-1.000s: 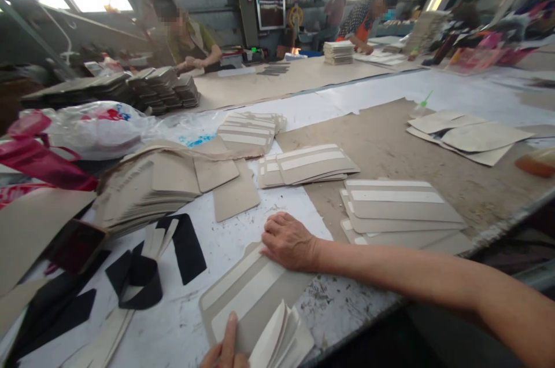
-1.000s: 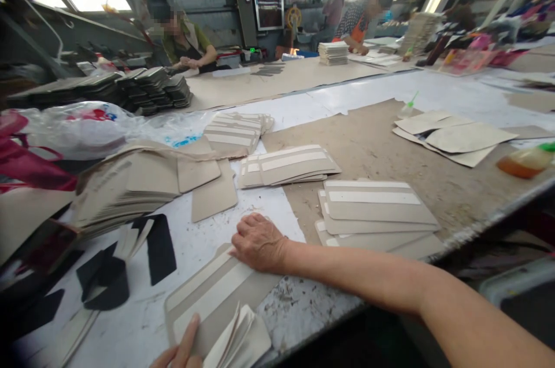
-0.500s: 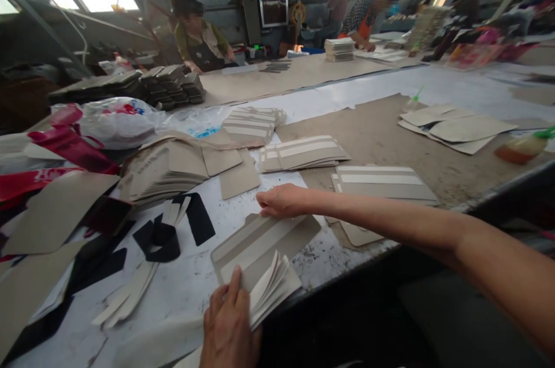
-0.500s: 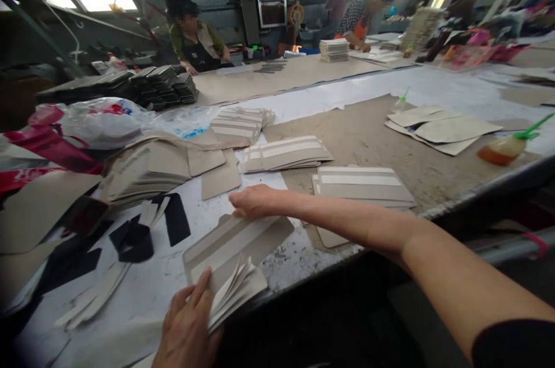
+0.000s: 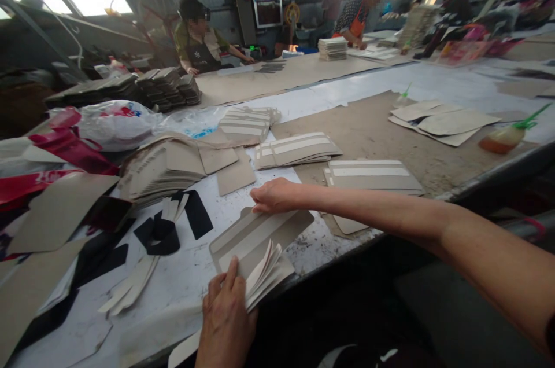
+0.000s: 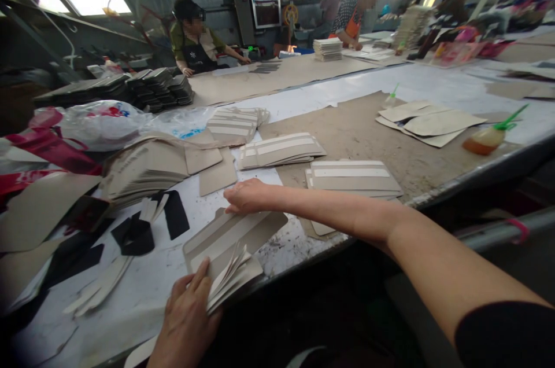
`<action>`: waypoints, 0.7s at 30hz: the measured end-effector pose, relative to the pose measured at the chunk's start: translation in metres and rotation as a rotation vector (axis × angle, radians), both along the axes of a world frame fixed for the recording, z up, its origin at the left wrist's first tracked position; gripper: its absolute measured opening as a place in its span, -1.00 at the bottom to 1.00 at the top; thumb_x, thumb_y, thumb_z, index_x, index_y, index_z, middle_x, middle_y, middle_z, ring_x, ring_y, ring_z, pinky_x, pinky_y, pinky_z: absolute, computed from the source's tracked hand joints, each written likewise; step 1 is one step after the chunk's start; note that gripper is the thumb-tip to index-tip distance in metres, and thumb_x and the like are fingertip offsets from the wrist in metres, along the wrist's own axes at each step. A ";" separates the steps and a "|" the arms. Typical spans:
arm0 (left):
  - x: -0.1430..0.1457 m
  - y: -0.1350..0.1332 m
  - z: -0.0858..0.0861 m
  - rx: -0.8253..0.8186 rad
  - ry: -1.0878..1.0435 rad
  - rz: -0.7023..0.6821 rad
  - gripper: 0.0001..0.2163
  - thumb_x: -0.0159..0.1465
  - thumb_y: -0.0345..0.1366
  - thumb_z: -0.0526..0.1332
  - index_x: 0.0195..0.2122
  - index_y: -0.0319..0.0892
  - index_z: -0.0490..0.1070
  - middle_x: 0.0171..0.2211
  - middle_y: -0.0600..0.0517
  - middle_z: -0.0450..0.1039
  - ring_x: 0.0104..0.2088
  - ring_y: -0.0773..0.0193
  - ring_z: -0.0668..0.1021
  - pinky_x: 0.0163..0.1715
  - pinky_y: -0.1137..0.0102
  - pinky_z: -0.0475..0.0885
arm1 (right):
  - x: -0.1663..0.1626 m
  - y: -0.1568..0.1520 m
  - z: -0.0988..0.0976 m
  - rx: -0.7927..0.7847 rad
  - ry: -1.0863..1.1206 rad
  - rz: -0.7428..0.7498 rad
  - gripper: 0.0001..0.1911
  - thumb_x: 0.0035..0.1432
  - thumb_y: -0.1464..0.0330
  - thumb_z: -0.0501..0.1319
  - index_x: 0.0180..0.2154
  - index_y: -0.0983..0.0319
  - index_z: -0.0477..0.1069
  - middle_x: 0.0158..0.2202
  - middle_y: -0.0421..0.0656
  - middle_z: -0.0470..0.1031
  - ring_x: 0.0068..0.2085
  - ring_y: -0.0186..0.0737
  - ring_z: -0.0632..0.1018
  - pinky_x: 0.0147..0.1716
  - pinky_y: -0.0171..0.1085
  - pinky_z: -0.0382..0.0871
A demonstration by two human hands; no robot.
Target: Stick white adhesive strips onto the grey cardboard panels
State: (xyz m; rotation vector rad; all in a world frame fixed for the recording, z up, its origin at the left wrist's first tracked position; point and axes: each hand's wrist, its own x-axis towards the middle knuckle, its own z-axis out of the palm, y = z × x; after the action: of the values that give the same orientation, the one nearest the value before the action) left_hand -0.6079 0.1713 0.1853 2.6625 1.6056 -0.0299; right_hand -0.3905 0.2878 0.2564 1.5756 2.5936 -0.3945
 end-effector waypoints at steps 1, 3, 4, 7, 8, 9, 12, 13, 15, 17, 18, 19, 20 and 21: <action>0.000 0.000 0.000 -0.001 0.003 -0.001 -0.83 0.02 -0.55 0.07 -0.37 -0.25 0.36 0.13 -0.17 0.24 -0.06 0.01 0.36 -0.10 0.17 0.33 | 0.000 0.001 -0.002 -0.003 -0.010 0.001 -0.67 0.18 0.14 0.02 -0.20 0.22 0.36 -0.23 0.00 0.51 -0.20 -0.05 0.51 -0.36 -0.24 0.31; 0.000 -0.001 0.000 0.005 0.005 -0.006 -0.82 0.02 -0.56 0.07 -0.37 -0.25 0.36 0.13 -0.17 0.24 -0.06 0.01 0.35 -0.07 0.18 0.31 | 0.001 0.004 -0.007 -0.002 -0.020 0.004 -0.67 0.18 0.15 0.02 -0.19 0.22 0.37 -0.21 0.00 0.51 -0.18 -0.05 0.51 -0.34 -0.23 0.32; 0.000 -0.001 0.000 0.008 0.004 -0.008 -0.82 0.02 -0.56 0.06 -0.37 -0.25 0.36 0.13 -0.17 0.23 -0.05 0.00 0.35 -0.06 0.18 0.31 | 0.002 0.006 -0.011 0.002 -0.020 0.002 -0.67 0.19 0.14 0.02 -0.18 0.21 0.37 -0.20 0.00 0.51 -0.18 -0.05 0.51 -0.33 -0.22 0.33; -0.001 -0.001 -0.003 0.007 -0.007 -0.008 -0.82 0.03 -0.57 0.06 -0.37 -0.24 0.35 0.14 -0.18 0.22 -0.04 -0.02 0.33 -0.09 0.16 0.31 | 0.004 0.010 -0.028 0.009 -0.017 -0.015 -0.59 0.20 0.07 -0.04 -0.18 0.22 0.36 -0.22 0.01 0.52 -0.20 -0.04 0.52 -0.32 -0.19 0.33; -0.002 0.000 -0.004 0.007 -0.013 -0.012 -0.82 0.03 -0.56 0.06 -0.37 -0.25 0.35 0.14 -0.18 0.22 -0.04 -0.03 0.33 -0.09 0.15 0.31 | 0.004 0.011 -0.034 0.008 -0.015 -0.023 -0.55 0.20 0.04 -0.07 -0.19 0.23 0.36 -0.23 0.01 0.52 -0.21 -0.03 0.53 -0.32 -0.18 0.33; -0.003 0.000 -0.005 0.012 -0.020 -0.019 -0.83 0.04 -0.55 0.06 -0.37 -0.25 0.34 0.13 -0.19 0.22 -0.05 -0.03 0.32 -0.09 0.14 0.31 | 0.004 0.010 -0.041 0.014 -0.011 -0.028 -0.51 0.20 0.01 -0.10 -0.19 0.24 0.35 -0.24 0.02 0.52 -0.22 -0.03 0.53 -0.32 -0.17 0.33; -0.005 0.001 -0.009 0.036 -0.044 -0.050 -0.84 0.06 -0.53 0.04 -0.36 -0.25 0.34 0.12 -0.20 0.23 -0.06 -0.02 0.32 -0.12 0.14 0.32 | 0.005 0.007 -0.062 0.116 0.019 -0.021 -0.47 0.20 -0.01 -0.11 -0.17 0.29 0.32 -0.26 0.04 0.52 -0.25 -0.01 0.53 -0.31 -0.14 0.32; -0.007 0.001 -0.010 0.046 -0.051 -0.059 -0.84 0.06 -0.53 0.04 -0.36 -0.23 0.33 0.12 -0.19 0.23 -0.06 -0.02 0.32 -0.13 0.14 0.33 | 0.005 0.006 -0.068 0.170 0.028 -0.016 -0.49 0.21 0.01 -0.10 -0.17 0.30 0.31 -0.27 0.04 0.52 -0.26 -0.02 0.53 -0.30 -0.14 0.31; -0.009 0.002 -0.014 0.064 -0.065 -0.078 -0.85 0.05 -0.53 0.04 -0.40 -0.21 0.31 0.12 -0.21 0.22 -0.07 -0.02 0.33 -0.14 0.13 0.33 | 0.005 0.004 -0.078 0.255 0.040 -0.012 -0.56 0.24 0.09 -0.09 -0.18 0.31 0.31 -0.29 0.03 0.52 -0.28 -0.04 0.53 -0.30 -0.14 0.30; -0.012 0.003 -0.017 0.084 -0.082 -0.101 -0.88 0.04 -0.51 0.04 -0.43 -0.19 0.29 0.11 -0.24 0.22 -0.08 -0.04 0.33 -0.16 0.12 0.33 | 0.005 0.005 -0.084 0.277 0.044 -0.015 -0.60 0.27 0.17 -0.12 -0.19 0.31 0.31 -0.29 0.01 0.52 -0.29 -0.07 0.53 -0.32 -0.17 0.30; -0.013 0.004 -0.019 0.093 -0.088 -0.112 -0.89 0.04 -0.49 0.05 -0.44 -0.19 0.28 0.11 -0.25 0.22 -0.09 -0.04 0.34 -0.18 0.12 0.34 | 0.005 0.007 -0.086 0.276 0.046 -0.013 -0.61 0.28 0.19 -0.14 -0.20 0.31 0.31 -0.29 0.01 0.52 -0.30 -0.09 0.53 -0.33 -0.18 0.29; -0.014 0.004 -0.021 0.103 -0.093 -0.118 -0.90 0.04 -0.48 0.05 -0.44 -0.18 0.27 0.11 -0.26 0.22 -0.10 -0.05 0.34 -0.21 0.13 0.35 | 0.005 0.008 -0.086 0.273 0.048 -0.008 -0.62 0.29 0.21 -0.15 -0.20 0.31 0.31 -0.30 0.00 0.52 -0.30 -0.11 0.53 -0.34 -0.20 0.29; -0.015 0.005 -0.023 0.112 -0.095 -0.123 -0.90 0.03 -0.47 0.06 -0.43 -0.17 0.27 0.12 -0.26 0.21 -0.10 -0.05 0.35 -0.23 0.13 0.35 | 0.005 0.009 -0.087 0.272 0.050 -0.003 -0.62 0.29 0.21 -0.15 -0.20 0.31 0.31 -0.31 -0.01 0.53 -0.32 -0.12 0.53 -0.36 -0.22 0.29; -0.016 0.006 -0.025 0.120 -0.094 -0.126 -0.88 0.01 -0.47 0.07 -0.42 -0.16 0.27 0.12 -0.25 0.21 -0.11 -0.05 0.36 -0.25 0.14 0.36 | 0.006 0.010 -0.086 0.274 0.050 0.001 -0.62 0.29 0.22 -0.15 -0.21 0.31 0.31 -0.32 -0.02 0.53 -0.33 -0.14 0.53 -0.38 -0.24 0.28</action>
State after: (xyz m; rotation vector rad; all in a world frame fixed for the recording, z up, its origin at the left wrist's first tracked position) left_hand -0.6241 0.1770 0.1599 2.8041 1.4553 0.1921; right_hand -0.3849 0.2976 0.1703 1.6608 2.7845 -0.0802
